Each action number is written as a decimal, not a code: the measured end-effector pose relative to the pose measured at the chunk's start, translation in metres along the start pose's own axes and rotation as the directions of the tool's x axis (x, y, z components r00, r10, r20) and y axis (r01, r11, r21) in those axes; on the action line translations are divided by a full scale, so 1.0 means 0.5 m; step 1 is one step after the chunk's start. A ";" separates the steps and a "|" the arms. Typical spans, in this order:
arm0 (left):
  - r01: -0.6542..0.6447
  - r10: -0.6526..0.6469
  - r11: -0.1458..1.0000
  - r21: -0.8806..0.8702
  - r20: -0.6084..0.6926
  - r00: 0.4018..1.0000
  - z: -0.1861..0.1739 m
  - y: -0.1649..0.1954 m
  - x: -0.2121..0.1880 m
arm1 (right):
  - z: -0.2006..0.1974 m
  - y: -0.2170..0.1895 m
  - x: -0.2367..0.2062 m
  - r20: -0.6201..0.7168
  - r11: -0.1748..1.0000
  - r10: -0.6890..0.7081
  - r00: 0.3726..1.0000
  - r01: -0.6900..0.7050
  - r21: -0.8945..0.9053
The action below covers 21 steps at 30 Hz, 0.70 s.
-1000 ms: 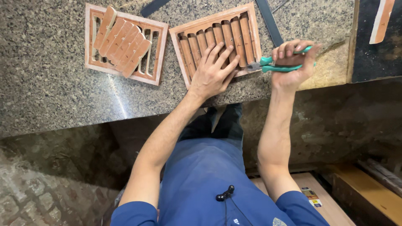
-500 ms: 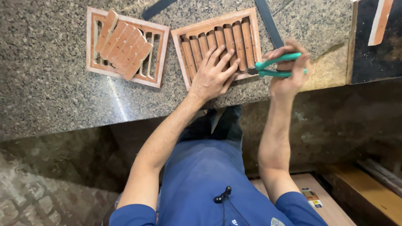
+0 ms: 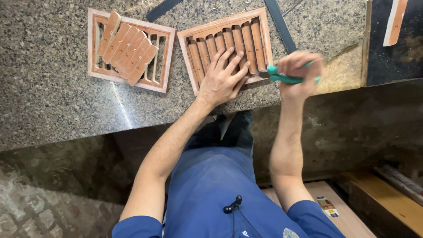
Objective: The person assembles small wooden pieces into a wooden tray using pliers and a hammer. They place the pieces into slots, secure them with metal pins, and tap the pins with a hammer to complete the assembly.
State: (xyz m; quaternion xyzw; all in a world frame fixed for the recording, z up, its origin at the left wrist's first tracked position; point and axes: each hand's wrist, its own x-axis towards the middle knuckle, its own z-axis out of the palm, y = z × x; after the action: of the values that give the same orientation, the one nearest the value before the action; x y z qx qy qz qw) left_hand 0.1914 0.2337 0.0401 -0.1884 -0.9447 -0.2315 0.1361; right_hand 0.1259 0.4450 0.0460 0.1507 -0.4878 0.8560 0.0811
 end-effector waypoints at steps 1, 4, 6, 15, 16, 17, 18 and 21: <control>0.001 -0.001 1.000 -0.005 -0.005 1.000 -0.001 -0.001 0.000 | 0.025 -0.001 -0.002 0.042 0.983 -0.063 0.997 0.069 -0.171; -0.005 0.005 1.000 -0.015 -0.006 1.000 -0.002 -0.005 -0.001 | 0.095 -0.030 -0.042 0.319 0.771 -0.032 0.947 0.226 -0.596; -0.012 0.012 1.000 -0.007 0.008 1.000 -0.001 -0.009 -0.004 | 0.118 -0.047 -0.045 0.392 0.748 -0.065 0.918 0.305 -0.590; -0.040 0.038 0.998 0.054 0.036 0.999 0.016 -0.016 -0.009 | 0.147 -0.051 -0.042 0.568 0.654 -0.107 0.816 0.488 -0.578; -0.046 0.044 0.998 0.051 0.033 0.998 0.018 -0.017 -0.009 | 0.148 -0.050 -0.044 0.575 0.656 -0.114 0.810 0.496 -0.568; -0.050 0.048 0.998 0.045 0.031 0.998 0.019 -0.016 -0.010 | 0.149 -0.050 -0.046 0.583 0.659 -0.119 0.804 0.503 -0.559; -0.051 0.049 0.998 0.042 0.028 0.998 0.020 -0.017 -0.011 | 0.150 -0.050 -0.048 0.586 0.652 -0.122 0.801 0.509 -0.561; -0.055 0.055 0.998 0.002 0.013 0.998 0.021 -0.015 -0.015 | 0.153 -0.050 -0.055 0.605 0.631 -0.128 0.786 0.535 -0.562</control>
State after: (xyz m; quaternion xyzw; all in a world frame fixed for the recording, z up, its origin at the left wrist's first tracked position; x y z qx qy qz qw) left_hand 0.1932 0.2302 0.0258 -0.2156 -0.9402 -0.2255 0.1367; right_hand 0.1724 0.3920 0.0936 0.4194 -0.7425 0.4962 0.1631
